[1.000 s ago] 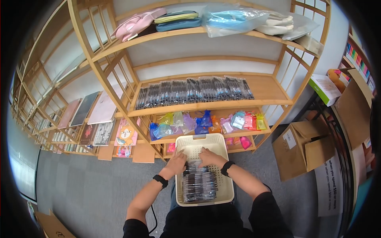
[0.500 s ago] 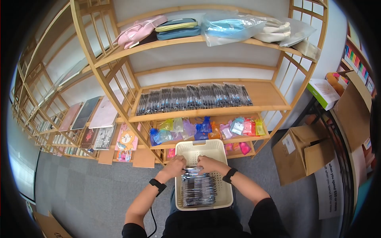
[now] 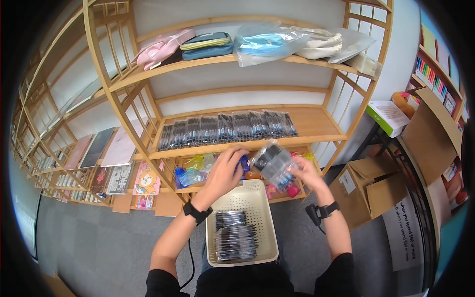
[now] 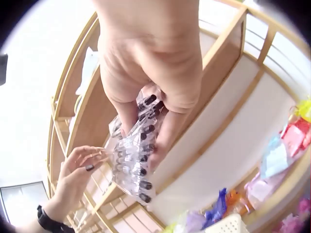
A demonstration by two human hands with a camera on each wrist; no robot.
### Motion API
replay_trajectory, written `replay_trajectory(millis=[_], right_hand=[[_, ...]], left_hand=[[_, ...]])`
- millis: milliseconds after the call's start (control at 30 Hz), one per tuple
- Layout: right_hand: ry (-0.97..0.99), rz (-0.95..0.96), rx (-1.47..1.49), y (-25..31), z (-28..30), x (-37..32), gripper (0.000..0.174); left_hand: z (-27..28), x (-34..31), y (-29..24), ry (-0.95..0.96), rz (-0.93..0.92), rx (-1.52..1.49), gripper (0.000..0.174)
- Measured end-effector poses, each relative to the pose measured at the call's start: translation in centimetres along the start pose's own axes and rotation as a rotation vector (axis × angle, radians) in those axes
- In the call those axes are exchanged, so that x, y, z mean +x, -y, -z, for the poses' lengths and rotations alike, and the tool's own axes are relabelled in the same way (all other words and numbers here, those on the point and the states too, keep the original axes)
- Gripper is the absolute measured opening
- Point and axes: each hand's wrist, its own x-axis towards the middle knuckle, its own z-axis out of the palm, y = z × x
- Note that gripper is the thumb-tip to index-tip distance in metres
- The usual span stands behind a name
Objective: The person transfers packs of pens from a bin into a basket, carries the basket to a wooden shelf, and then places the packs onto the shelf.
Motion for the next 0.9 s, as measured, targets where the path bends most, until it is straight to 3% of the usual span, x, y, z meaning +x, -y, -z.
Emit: replay_trajectory(millis=[67, 200, 300, 433, 500, 633, 700, 733, 800, 833, 900], right_hand=[[-0.129, -0.066, 0.102, 1.0, 2.2, 1.6, 0.019], [-0.369, -0.008, 0.327, 1.0, 5.5, 7.0, 0.023], [-0.514, -0.084, 0.180, 2.2, 6.1, 9.7, 0.030], [-0.607, -0.090, 0.125, -0.2, 6.8, 13.1, 0.038], [-0.708, -0.008, -0.596, -0.8, 7.3, 13.9, 0.041], [-0.616, -0.144, -0.685, -0.3, 7.4, 14.1, 0.045], [-0.631, -0.189, -1.019, -0.1, 6.8, 13.0, 0.045], [-0.633, -0.191, -1.021, -0.1, 6.8, 12.7, 0.045], [-0.624, -0.016, -0.886, -0.3, 6.7, 11.9, 0.046], [-0.624, -0.021, -0.888, -0.6, 6.7, 11.4, 0.046], [-0.405, 0.369, -1.036, -0.9, 6.8, 10.3, 0.047]], left_hand=[[-1.1, 2.1, -0.2, -0.078, -0.112, 0.034, 0.040], [-4.1, 5.7, 0.6, -0.049, -0.204, 0.195, 0.045], [-6.7, 7.7, 1.5, 0.006, -0.204, 0.330, 0.055], [-9.6, 8.8, 2.5, 0.101, -0.177, 0.398, 0.064], [-10.0, 9.2, 2.6, 0.210, -0.157, 0.458, 0.069], [-10.3, 9.8, 2.4, 0.286, -0.122, 0.488, 0.071], [-10.6, 10.1, 2.3, 0.311, -0.103, 0.539, 0.072], [-10.7, 10.3, 2.2, 0.310, -0.104, 0.535, 0.072], [-11.1, 10.4, 2.1, 0.325, -0.115, 0.602, 0.073], [-11.3, 10.5, 2.0, 0.327, -0.116, 0.597, 0.073], [-11.8, 10.7, 2.2, 0.366, -0.085, 0.592, 0.073]])
